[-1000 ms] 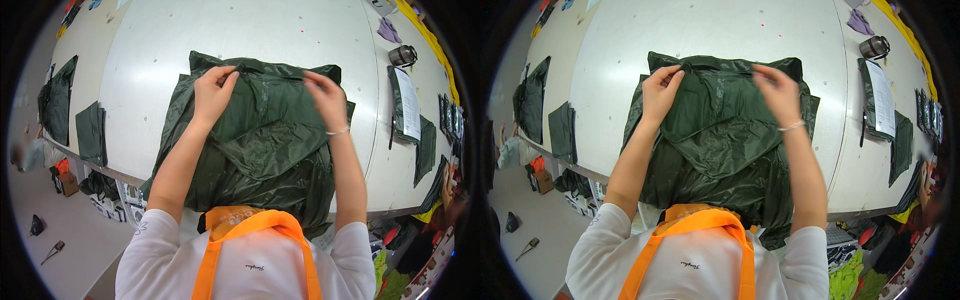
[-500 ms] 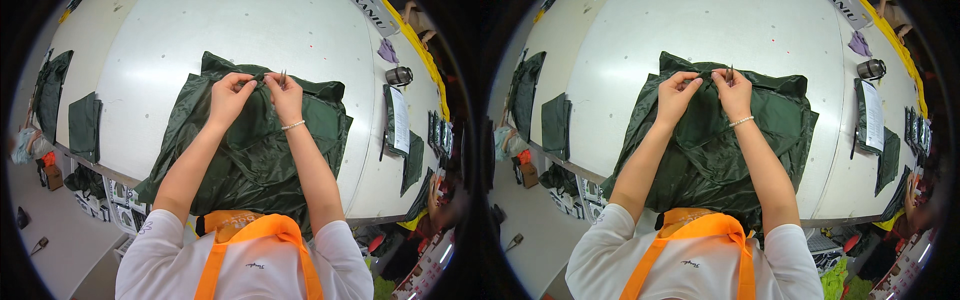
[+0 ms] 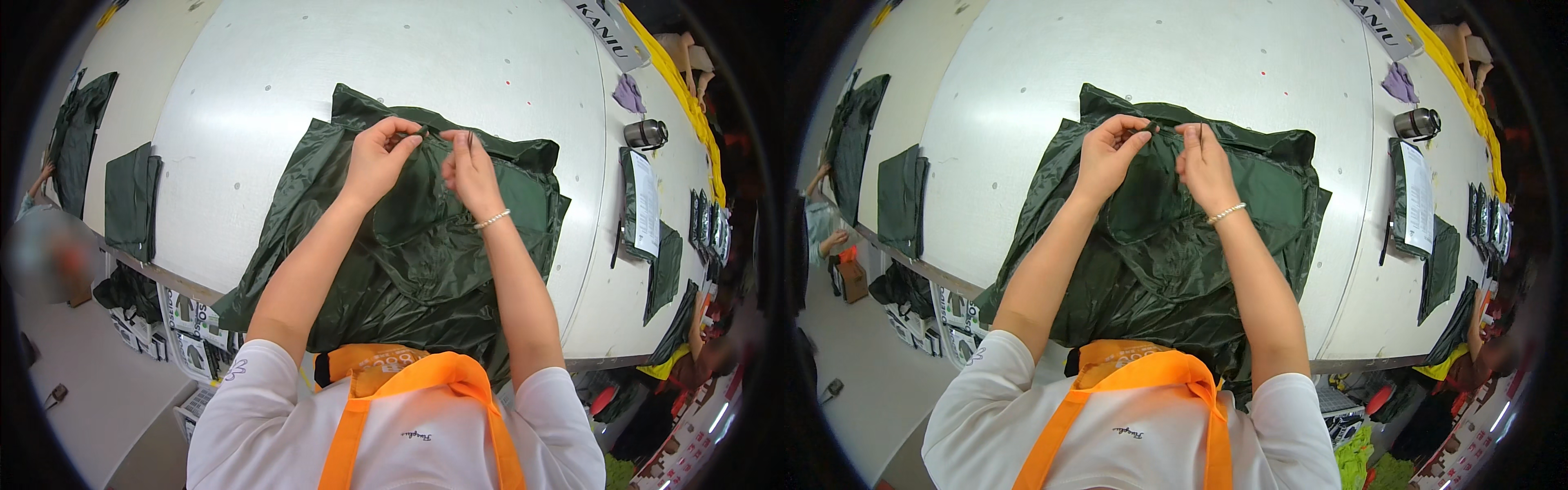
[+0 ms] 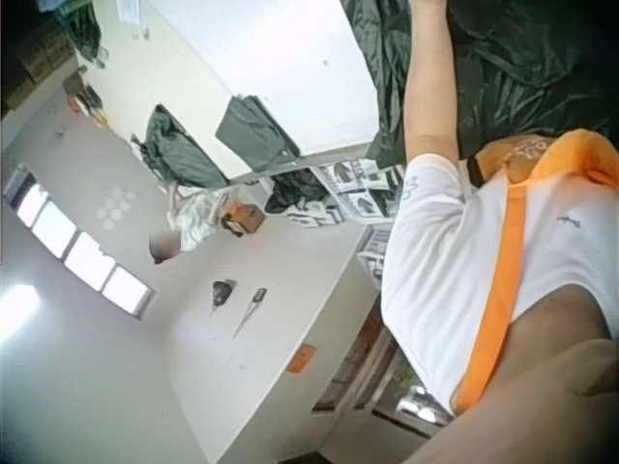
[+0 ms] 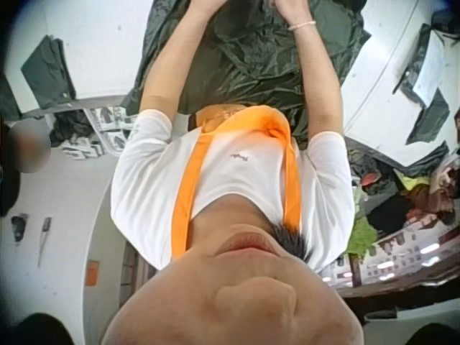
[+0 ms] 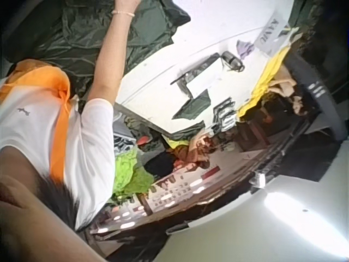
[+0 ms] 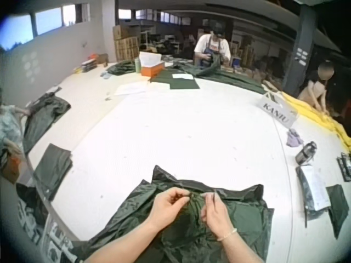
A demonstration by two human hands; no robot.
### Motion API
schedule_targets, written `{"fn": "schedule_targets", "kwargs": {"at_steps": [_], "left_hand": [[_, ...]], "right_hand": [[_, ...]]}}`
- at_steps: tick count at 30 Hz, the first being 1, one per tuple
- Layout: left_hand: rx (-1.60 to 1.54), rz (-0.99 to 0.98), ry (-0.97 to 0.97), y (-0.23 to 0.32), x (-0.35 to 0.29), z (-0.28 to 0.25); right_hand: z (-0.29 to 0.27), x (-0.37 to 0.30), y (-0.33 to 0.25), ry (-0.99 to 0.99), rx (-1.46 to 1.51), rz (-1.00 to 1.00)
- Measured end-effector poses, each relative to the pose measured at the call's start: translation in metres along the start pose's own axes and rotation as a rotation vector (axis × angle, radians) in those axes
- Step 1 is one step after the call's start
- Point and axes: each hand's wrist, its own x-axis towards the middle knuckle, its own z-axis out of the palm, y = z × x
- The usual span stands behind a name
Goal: The person folds dark green garments on a white table, places instruction sheets inside, and stacks them. They then unfold a jacket, smooth it out, and adjust the collar and zipper area.
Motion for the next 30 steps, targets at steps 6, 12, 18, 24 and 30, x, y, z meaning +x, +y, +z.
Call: {"fn": "schedule_targets", "kwargs": {"at_steps": [6, 12, 18, 24, 30], "left_hand": [[0.018, 0.042, -0.026, 0.002, -0.002, 0.003], [0.023, 0.032, -0.035, 0.005, -0.001, 0.003], [0.028, 0.039, -0.051, 0.007, -0.002, 0.003], [0.051, 0.036, -0.05, 0.007, -0.002, 0.003], [0.001, 0.019, 0.09, -0.006, 0.013, -0.02]], "right_hand": [[-0.02, -0.003, 0.003, -0.075, -0.07, -0.11], [-0.012, -0.006, -0.003, -0.078, -0.062, -0.255], [-0.006, 0.004, 0.0, -0.03, -0.071, -0.332], [-0.006, 0.006, 0.0, -0.017, -0.088, -0.331], [-0.032, 0.003, 0.019, 0.18, -0.089, -0.295]]}}
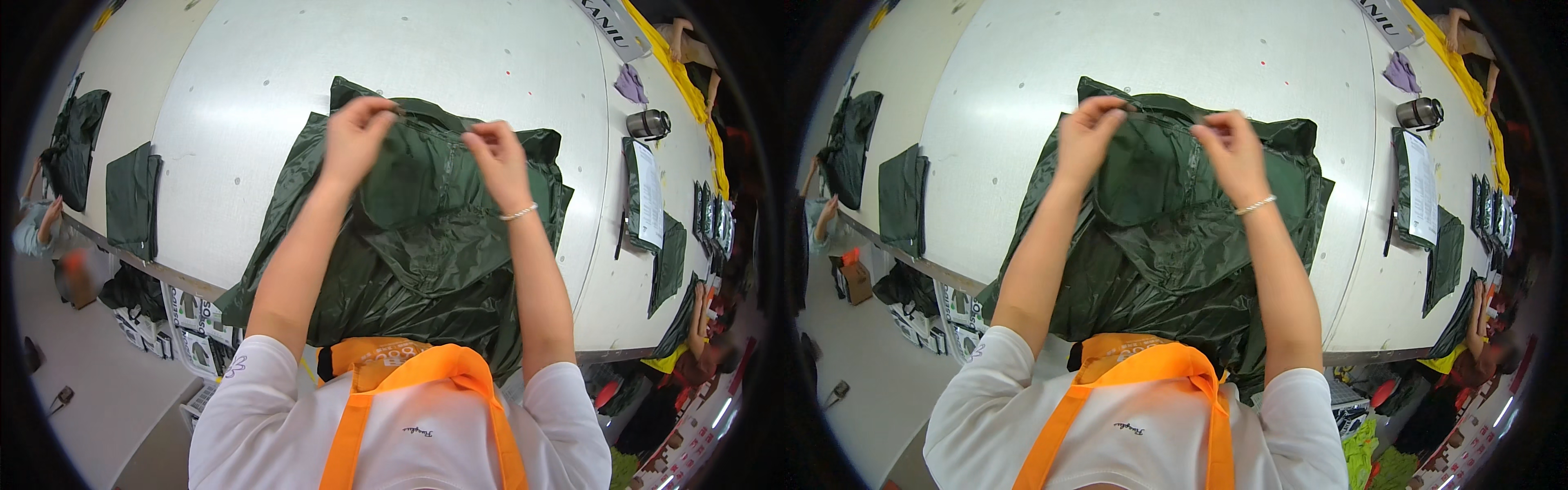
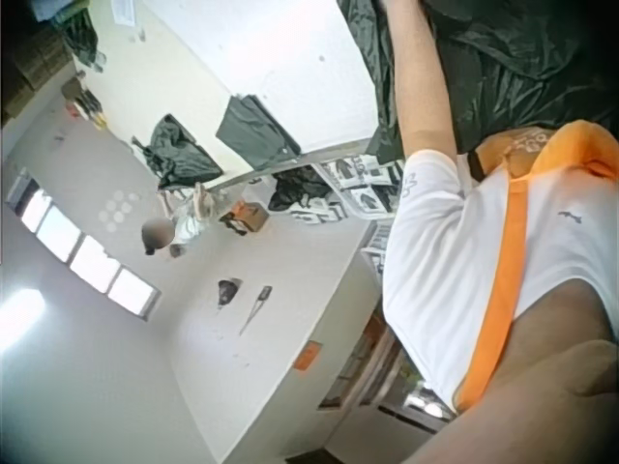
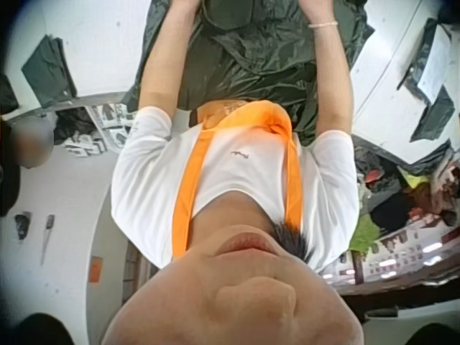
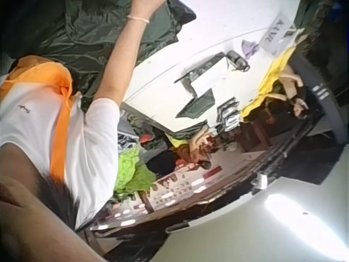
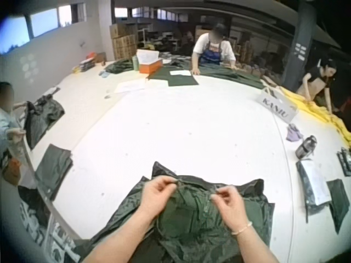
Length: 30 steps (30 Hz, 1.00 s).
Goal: The person folds dark green garments on a white table, places instruction sheets inside, and stacks them. They then unfold a jacket, smooth it out, and adjust the collar and zipper area.
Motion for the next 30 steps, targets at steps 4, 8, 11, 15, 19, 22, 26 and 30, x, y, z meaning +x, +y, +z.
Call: {"fn": "schedule_targets", "kwargs": {"at_steps": [4, 8, 11, 15, 19, 22, 26, 30], "left_hand": [[0.239, -0.079, 0.48, -0.038, 0.01, -0.094], [0.447, -0.081, 0.428, -0.052, -0.045, -0.112], [0.402, -0.223, 0.262, -0.051, -0.082, -0.093], [0.537, -0.314, 0.198, -0.047, -0.096, -0.072], [0.26, -0.484, 0.249, -0.048, -0.087, -0.062], [-0.322, -0.522, 0.361, -0.049, -0.073, -0.05], [0.025, 0.02, 0.423, -0.025, -0.066, -0.015], [0.624, 0.525, 0.031, 0.019, -0.078, 0.051]], "right_hand": [[-0.107, -0.019, 0.098, 0.411, -0.403, 0.055], [-0.223, -0.101, 0.205, 0.586, -0.87, 0.359], [-0.239, -0.141, 0.22, 0.528, -0.963, 0.56], [-0.204, -0.154, 0.199, 0.582, -1.17, 0.009], [-0.115, -0.133, 0.117, 0.39, -0.273, 0.472], [-0.094, -0.117, 0.121, 0.42, 0.082, 0.499], [-0.063, -0.091, 0.078, 0.63, 0.211, 0.02], [-0.014, -0.09, 0.018, 0.108, -0.427, -0.342]]}}
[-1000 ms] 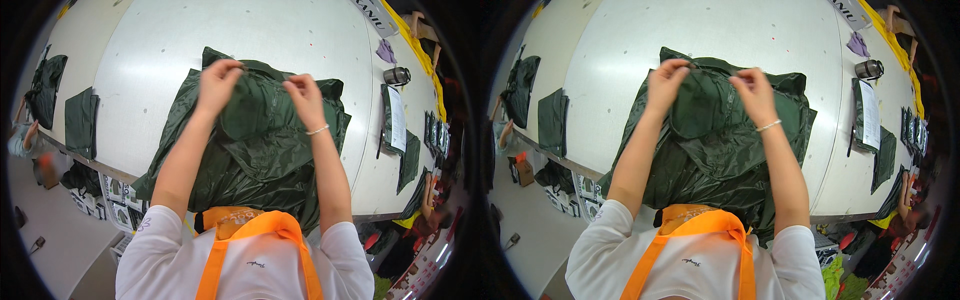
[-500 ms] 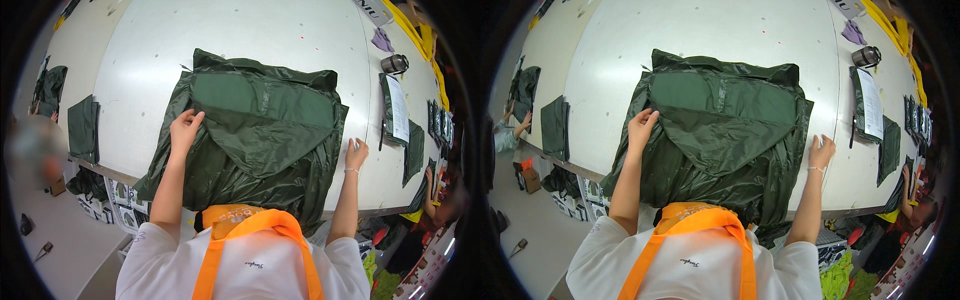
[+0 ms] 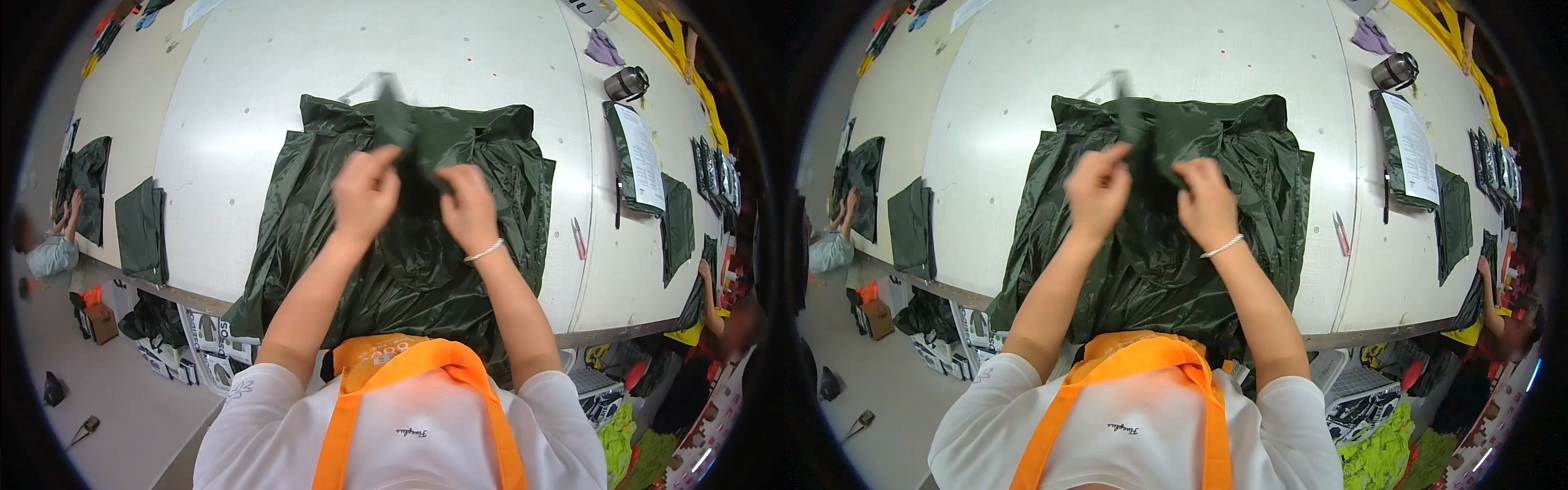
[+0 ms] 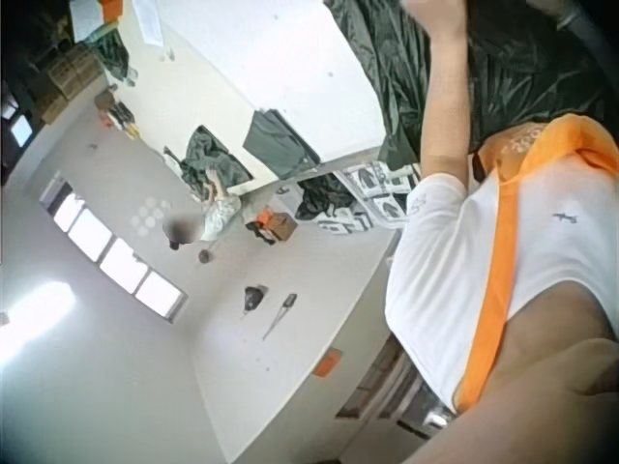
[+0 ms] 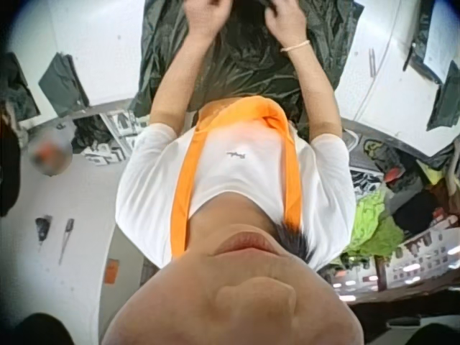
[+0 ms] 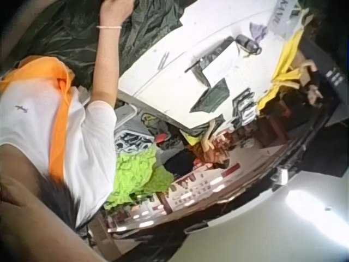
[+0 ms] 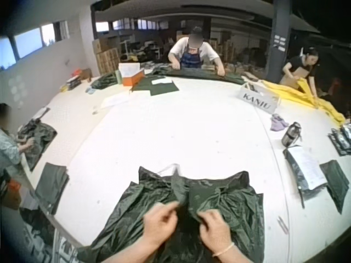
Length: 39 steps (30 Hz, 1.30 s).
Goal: The person folds dark green garments on a white table, places instruction sheets inside, and stacks them. They then unfold a jacket, smooth it out, and adjust the collar and zipper area.
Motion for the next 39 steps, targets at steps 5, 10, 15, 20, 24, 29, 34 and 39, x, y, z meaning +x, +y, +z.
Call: {"fn": "schedule_targets", "kwargs": {"at_steps": [5, 10, 15, 20, 24, 29, 34, 39], "left_hand": [[0.249, 0.051, -0.549, -0.016, -0.043, 0.051], [0.09, -0.071, -0.652, -0.05, -0.073, 0.058], [-0.084, -0.288, -0.741, -0.057, -0.062, 0.069], [-0.33, -0.733, -0.991, -0.077, -0.042, 0.08], [0.159, -0.23, -0.879, -0.042, -0.016, 0.054], [0.223, 0.477, -0.729, -0.001, -0.048, 0.022], [0.422, 0.475, -0.757, -0.045, -0.09, 0.031], [0.427, 0.482, -0.749, -0.043, -0.092, 0.034]], "right_hand": [[0.036, -0.038, 0.016, -0.538, -0.087, 0.14], [-0.028, -0.063, 0.002, -0.507, -0.032, -0.199], [-0.017, -0.091, 0.021, -0.604, -0.235, -0.308], [0.03, -0.063, 0.035, -0.525, -0.151, 0.24], [0.049, -0.021, 0.052, -0.608, -0.176, 0.581], [0.058, -0.012, 0.071, -0.721, -0.161, 0.66], [0.036, -0.003, 0.065, -0.421, 0.06, 0.563], [0.029, 0.045, 0.096, -0.014, -0.247, 0.266]]}}
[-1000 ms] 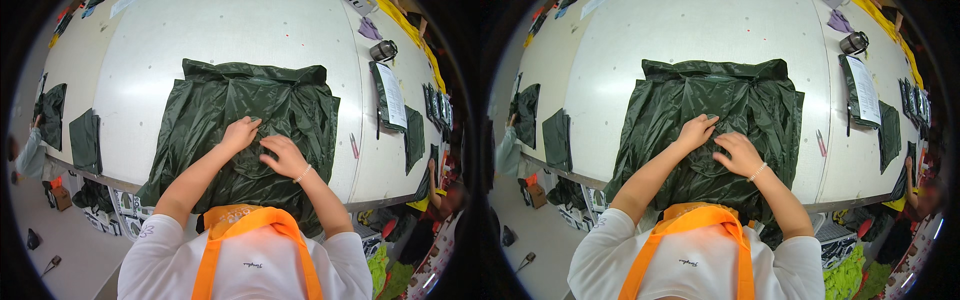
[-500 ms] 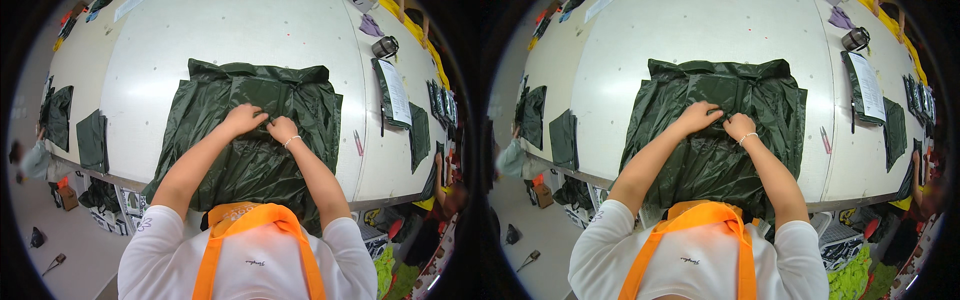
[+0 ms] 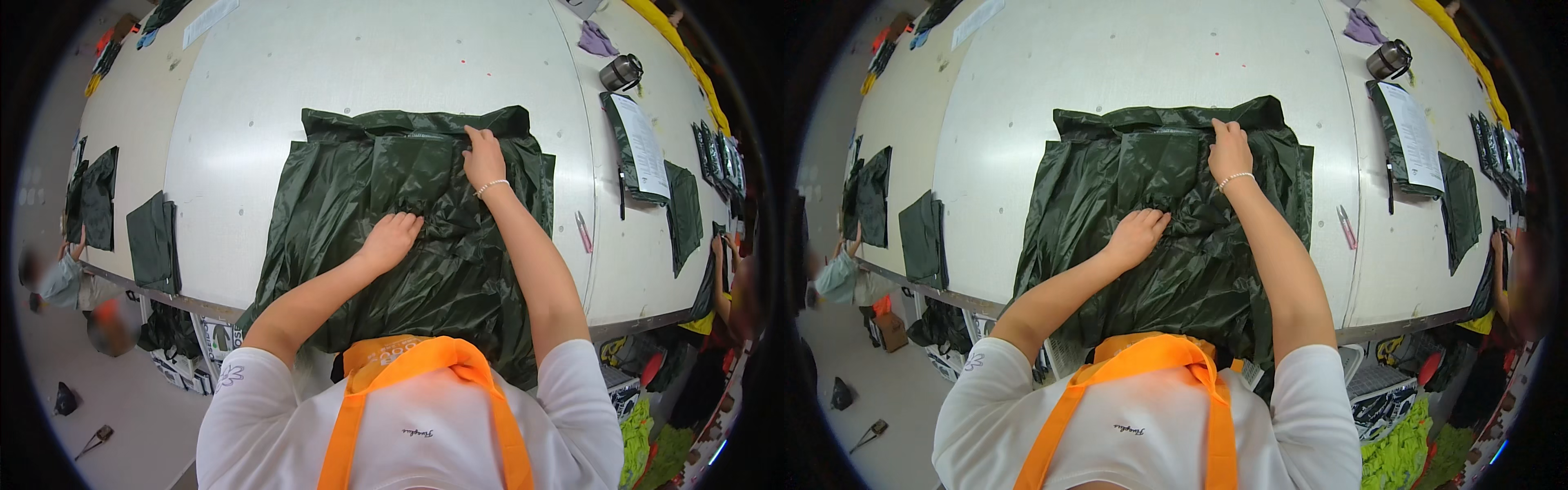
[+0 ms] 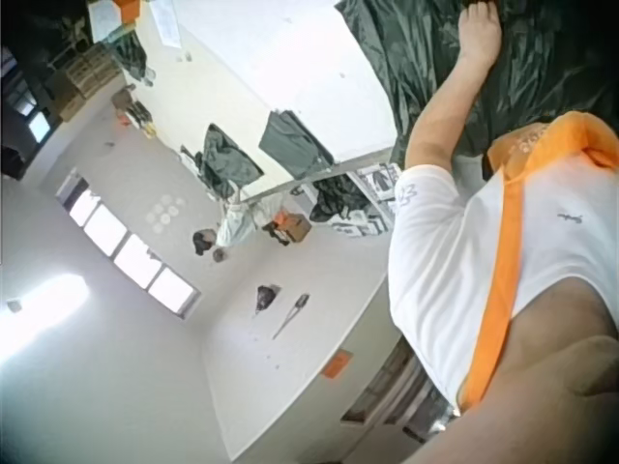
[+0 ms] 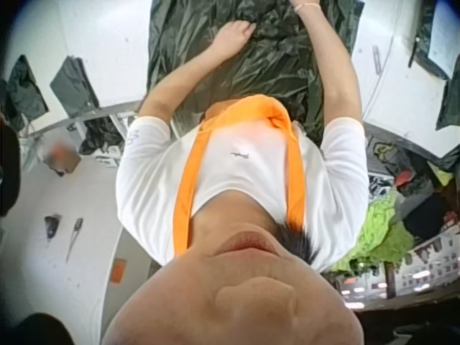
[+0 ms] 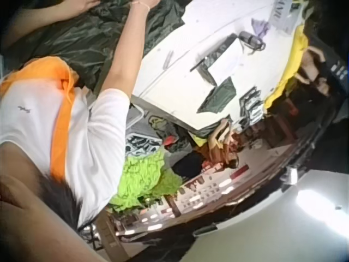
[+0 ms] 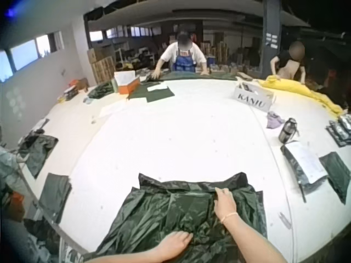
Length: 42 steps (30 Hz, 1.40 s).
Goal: The person folds dark green garments on a white table, places instruction sheets inside, and stacks them. They then unfold a jacket, smooth it out, and adjust the collar and zipper area.
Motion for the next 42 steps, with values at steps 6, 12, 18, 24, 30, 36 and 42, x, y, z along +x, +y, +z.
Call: {"fn": "schedule_targets", "kwargs": {"at_steps": [6, 12, 18, 24, 30, 36, 42], "left_hand": [[-0.063, -0.063, 0.049, 0.003, -0.004, 0.001], [-0.317, -0.177, -0.024, 0.001, 0.0, -0.018], [-0.464, -0.194, -0.154, -0.029, 0.018, -0.019], [-1.094, -0.591, -0.276, -0.075, 0.033, 0.008], [-0.11, -0.107, 0.14, -0.02, 0.032, -0.033], [-0.305, -0.185, 0.119, -0.042, 0.022, -0.003], [-0.745, -0.496, -0.032, -0.078, 0.051, -0.001]], "right_hand": [[-0.006, 0.029, -0.016, -0.232, 0.17, 0.185], [0.009, 0.005, 0.006, -0.371, 0.916, 0.664], [-0.032, -0.064, -0.032, -0.219, 0.1, -0.25], [0.005, -0.089, -0.027, -0.387, 0.068, -0.203], [0.016, -0.048, -0.019, -0.577, 0.145, 0.053], [-0.001, -0.065, -0.05, -0.265, -0.17, -0.342], [0.031, -0.06, -0.023, -0.271, 0.206, -0.151]]}}
